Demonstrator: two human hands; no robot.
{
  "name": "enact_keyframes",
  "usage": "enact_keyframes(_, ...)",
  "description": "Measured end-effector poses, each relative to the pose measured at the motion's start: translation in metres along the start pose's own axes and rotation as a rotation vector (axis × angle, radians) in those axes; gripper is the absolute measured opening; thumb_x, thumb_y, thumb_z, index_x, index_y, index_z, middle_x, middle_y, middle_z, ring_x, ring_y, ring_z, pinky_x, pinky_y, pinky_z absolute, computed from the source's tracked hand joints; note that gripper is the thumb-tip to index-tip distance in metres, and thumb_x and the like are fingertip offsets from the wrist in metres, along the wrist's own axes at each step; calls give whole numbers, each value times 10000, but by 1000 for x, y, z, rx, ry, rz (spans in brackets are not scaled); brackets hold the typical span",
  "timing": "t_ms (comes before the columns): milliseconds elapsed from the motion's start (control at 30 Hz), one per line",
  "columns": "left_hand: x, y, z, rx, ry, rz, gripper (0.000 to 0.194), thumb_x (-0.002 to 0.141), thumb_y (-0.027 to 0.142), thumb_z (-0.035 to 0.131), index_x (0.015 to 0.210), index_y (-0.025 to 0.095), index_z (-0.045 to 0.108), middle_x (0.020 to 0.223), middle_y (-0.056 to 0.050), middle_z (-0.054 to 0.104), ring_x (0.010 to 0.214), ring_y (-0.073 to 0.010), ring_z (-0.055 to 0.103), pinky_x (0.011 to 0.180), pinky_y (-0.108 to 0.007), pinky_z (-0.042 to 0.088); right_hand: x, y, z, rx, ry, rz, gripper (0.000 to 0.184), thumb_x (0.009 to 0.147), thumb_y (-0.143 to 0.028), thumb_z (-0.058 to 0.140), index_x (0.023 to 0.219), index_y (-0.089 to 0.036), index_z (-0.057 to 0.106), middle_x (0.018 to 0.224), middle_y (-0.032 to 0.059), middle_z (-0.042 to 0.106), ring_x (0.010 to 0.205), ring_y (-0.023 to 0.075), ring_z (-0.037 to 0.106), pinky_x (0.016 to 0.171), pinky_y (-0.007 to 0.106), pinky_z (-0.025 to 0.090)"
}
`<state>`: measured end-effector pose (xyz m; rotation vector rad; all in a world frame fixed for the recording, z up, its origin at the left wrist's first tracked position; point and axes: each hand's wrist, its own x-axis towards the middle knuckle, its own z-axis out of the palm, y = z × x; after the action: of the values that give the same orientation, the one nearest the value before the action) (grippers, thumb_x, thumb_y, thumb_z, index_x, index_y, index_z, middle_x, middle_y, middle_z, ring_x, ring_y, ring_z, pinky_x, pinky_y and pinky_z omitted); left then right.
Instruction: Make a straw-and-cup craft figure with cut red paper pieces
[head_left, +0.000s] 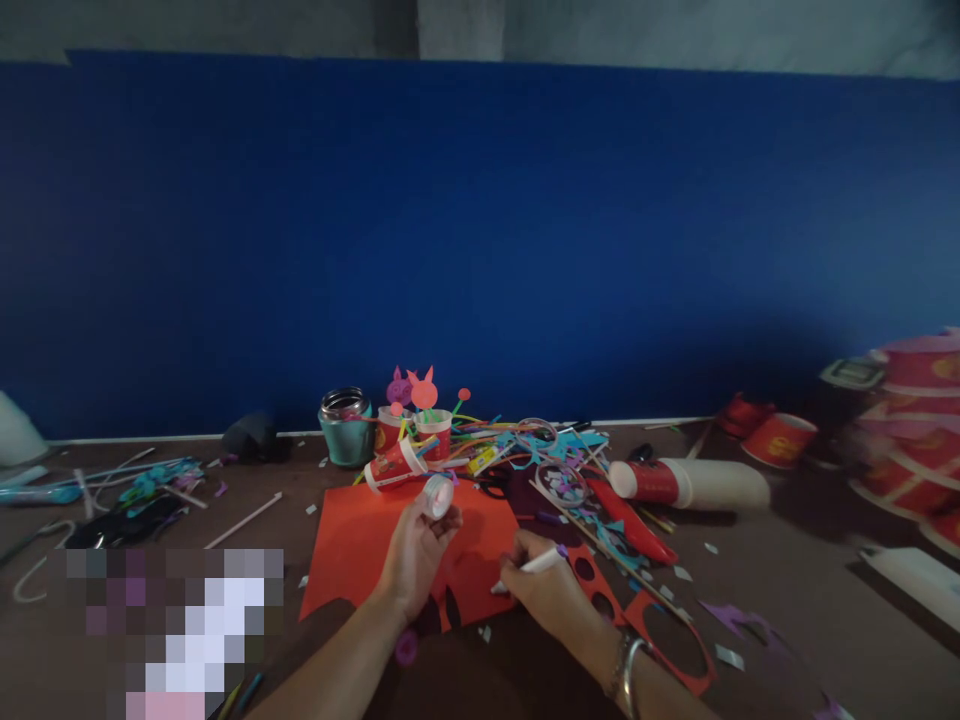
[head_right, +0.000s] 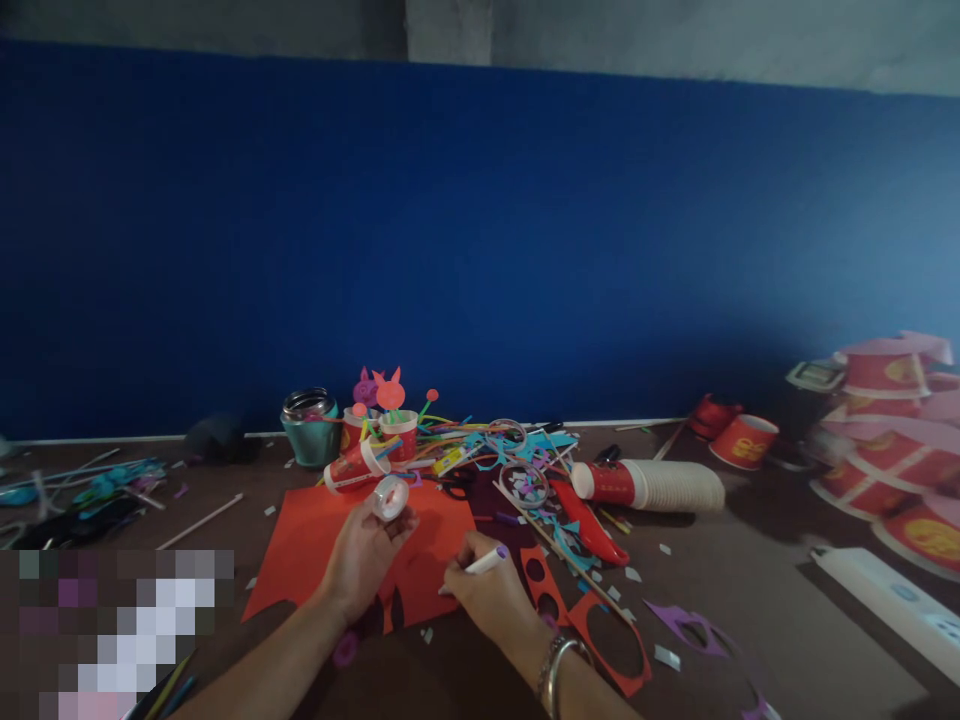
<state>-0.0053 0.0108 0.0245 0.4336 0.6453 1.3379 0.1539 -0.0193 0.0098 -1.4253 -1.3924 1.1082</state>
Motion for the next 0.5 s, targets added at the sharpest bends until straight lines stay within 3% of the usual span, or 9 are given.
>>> enact_keyframes(167, 1, -2, -3, 10, -16, 12, 239, 760, 331, 534, 812, 116, 624, 709, -65, 655, 708, -169, 612, 773, -318, 471, -3, -7, -3, 40, 58, -27, 256, 681, -326, 543, 521, -215, 377, 387, -79, 435, 400, 116, 500, 422, 206, 376)
enact_keyframes(267, -3, -5, -4, 90, -25, 59, 267, 723, 341, 586, 868, 120, 621, 796, -67, 656, 774, -178, 610, 797, -320, 460, -7, -17, -11, 109, 188, -142, 305, 770, -439, 494, 583, -210, 422, 417, -63, 461, 414, 112, 466, 462, 217, 381)
enact_keyframes(367, -10, -6, 1, 312, -7, 135, 282, 655, 281, 679, 900, 157, 616, 876, -56, 650, 813, -176, 601, 776, -287, 457, -6, -25, -23, 90, 335, -181, 337, 817, -502, 413, 692, -201, 499, 414, -54, 456, 415, 132, 458, 489, 246, 390)
enact_keyframes(500, -17, -8, 7, 513, -82, 266, 327, 615, 254, 715, 914, 172, 609, 939, -76, 640, 899, -208, 581, 813, -298, 445, 8, -27, -46, 27, 406, -263, 301, 788, -470, 490, 762, -180, 566, 658, 27, 608, 640, 185, 568, 606, 273, 443)
